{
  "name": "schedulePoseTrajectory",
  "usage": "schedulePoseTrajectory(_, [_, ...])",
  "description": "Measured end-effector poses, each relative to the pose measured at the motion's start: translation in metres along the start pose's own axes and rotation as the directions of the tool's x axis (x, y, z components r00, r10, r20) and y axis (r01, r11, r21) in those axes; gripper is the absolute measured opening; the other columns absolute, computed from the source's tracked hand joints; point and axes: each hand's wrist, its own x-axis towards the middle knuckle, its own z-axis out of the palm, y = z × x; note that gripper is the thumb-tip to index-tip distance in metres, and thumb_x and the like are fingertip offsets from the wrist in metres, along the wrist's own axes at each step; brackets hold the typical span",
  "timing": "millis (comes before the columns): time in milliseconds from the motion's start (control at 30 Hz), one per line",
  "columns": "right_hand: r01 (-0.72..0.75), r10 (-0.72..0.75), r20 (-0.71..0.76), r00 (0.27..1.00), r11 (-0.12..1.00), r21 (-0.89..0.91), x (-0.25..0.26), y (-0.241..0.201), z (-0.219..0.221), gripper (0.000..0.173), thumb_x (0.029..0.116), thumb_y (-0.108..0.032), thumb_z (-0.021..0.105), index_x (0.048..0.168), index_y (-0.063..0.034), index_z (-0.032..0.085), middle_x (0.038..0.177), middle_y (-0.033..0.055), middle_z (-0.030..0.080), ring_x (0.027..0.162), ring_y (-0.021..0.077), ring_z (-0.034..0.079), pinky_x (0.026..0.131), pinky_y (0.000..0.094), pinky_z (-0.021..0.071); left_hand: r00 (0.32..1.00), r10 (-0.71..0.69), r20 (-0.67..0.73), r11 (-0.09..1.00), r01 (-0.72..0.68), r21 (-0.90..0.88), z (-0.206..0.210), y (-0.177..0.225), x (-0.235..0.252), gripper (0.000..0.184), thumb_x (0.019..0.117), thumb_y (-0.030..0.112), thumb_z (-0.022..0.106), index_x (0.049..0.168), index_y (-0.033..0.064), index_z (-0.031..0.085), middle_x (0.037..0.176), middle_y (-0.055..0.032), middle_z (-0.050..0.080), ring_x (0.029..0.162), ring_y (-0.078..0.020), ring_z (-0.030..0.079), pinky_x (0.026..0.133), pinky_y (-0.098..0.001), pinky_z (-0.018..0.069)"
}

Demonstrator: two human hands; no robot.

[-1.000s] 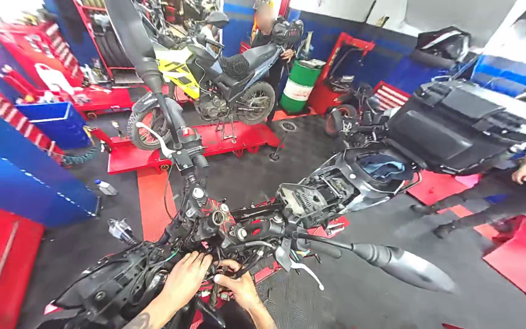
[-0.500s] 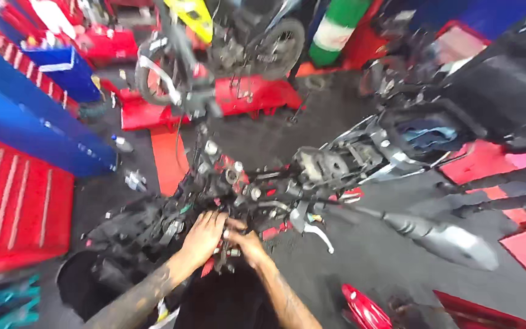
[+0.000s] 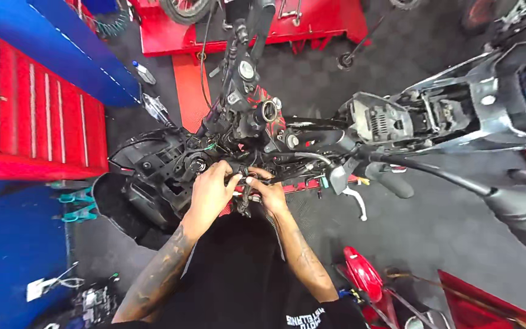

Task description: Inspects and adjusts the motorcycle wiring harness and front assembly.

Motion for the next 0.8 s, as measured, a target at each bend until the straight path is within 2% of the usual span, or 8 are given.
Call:
schedulePoseTrajectory(133, [0.007,-0.008,-0.018,1.0,1.0,-0.021,-0.004,0.001,0.001,0.036,0.0927,-0.009,0.072,0.126,0.0032,0.068,0.113,0.0151,0.072,0.086,0.02,0.072,0.072,0.0352,0.0633,0.999,0.03,-0.014,0.992,-0.028,0.126,0.0,0.004,-0.006,0.027,0.1028,0.029,0.056,0.106,0.0054,0.07,0.098,-0.0141,0.073,0.091,-0.031,0.073,0.079,-0.0506,0.0596])
schedulePoseTrajectory(233, [0.009,-0.011,-0.043,0.999,0.999,-0.046,-0.005,-0.001,0.002,0.038,0.0914,-0.009,0.074,0.127,0.0021,0.068,0.113,0.0148,0.073,0.089,0.0204,0.072,0.073,0.0351,0.0632,1.0,0.004,0.009,0.969,-0.006,0.248,0.003,0.011,-0.007,0.033,0.104,0.029,0.05,0.105,0.0016,0.068,0.093,-0.0165,0.072,0.086,-0.0347,0.073,0.072,-0.0523,0.0589])
schedulePoseTrajectory(300, [0.032,-0.036,-0.067,0.997,0.998,-0.053,-0.006,0.0,0.002,0.04,0.0885,-0.009,0.077,0.125,0.0029,0.065,0.108,0.0153,0.072,0.088,0.0215,0.072,0.072,0.0358,0.064,0.999,-0.022,0.046,0.956,0.008,0.293,0.007,0.014,-0.008,0.037,0.1051,0.03,0.045,0.103,-0.0001,0.067,0.09,-0.0187,0.071,0.084,-0.0371,0.073,0.069,-0.0534,0.0578])
schedulePoseTrajectory(367, [0.04,-0.045,-0.082,0.996,0.997,-0.061,-0.009,0.002,0.001,0.035,0.0866,-0.009,0.078,0.116,0.0026,0.063,0.101,0.0136,0.071,0.083,0.0206,0.072,0.07,0.0357,0.0636,0.996,-0.008,0.093,0.964,-0.017,0.264,0.009,0.011,-0.009,0.037,0.1055,0.028,0.044,0.102,-0.0009,0.067,0.09,-0.019,0.071,0.085,-0.037,0.073,0.071,-0.0534,0.0578])
schedulePoseTrajectory(433, [0.053,-0.058,-0.094,0.994,0.997,-0.057,-0.011,0.002,0.001,0.028,0.0869,-0.009,0.078,0.107,0.0023,0.063,0.095,0.0133,0.07,0.078,0.0213,0.071,0.066,0.0366,0.0638,0.993,0.072,0.09,0.972,-0.09,0.216,0.01,0.007,-0.008,0.035,0.105,0.026,0.044,0.099,-0.0008,0.066,0.086,-0.018,0.07,0.081,-0.0356,0.072,0.069,-0.0518,0.0577])
schedulePoseTrajectory(500, [0.037,-0.045,-0.097,0.994,0.996,-0.078,-0.011,-0.001,0.002,0.024,0.0874,-0.01,0.078,0.102,0.0007,0.062,0.093,0.012,0.07,0.076,0.0206,0.071,0.066,0.0366,0.0637,0.988,0.129,0.085,0.973,-0.143,0.179,0.009,0.004,-0.007,0.034,0.1049,0.025,0.044,0.097,-0.0001,0.065,0.083,-0.0169,0.069,0.078,-0.0342,0.071,0.069,-0.05,0.0575])
schedulePoseTrajectory(667, [0.003,-0.017,-0.121,0.993,0.993,-0.114,-0.01,-0.005,0.0,0.025,0.0861,-0.01,0.08,0.102,0.0003,0.064,0.096,0.0123,0.072,0.079,0.0206,0.071,0.067,0.0372,0.0633,0.981,0.141,0.134,0.976,-0.161,0.15,0.014,0.007,-0.014,0.032,0.1043,0.024,0.047,0.101,-0.0021,0.065,0.086,-0.0188,0.069,0.079,-0.036,0.072,0.07,-0.0516,0.0592])
schedulePoseTrajectory(800, [0.015,-0.033,-0.129,0.991,0.99,-0.139,-0.013,-0.009,0.001,0.024,0.0849,-0.01,0.081,0.101,0.0003,0.067,0.091,0.0116,0.071,0.074,0.0203,0.07,0.064,0.0366,0.0632,0.987,0.16,0.022,0.983,-0.162,0.089,0.026,0.0,-0.017,0.027,0.1019,0.021,0.049,0.093,0.0004,0.065,0.079,-0.0147,0.067,0.072,-0.0304,0.07,0.064,-0.0463,0.0589])
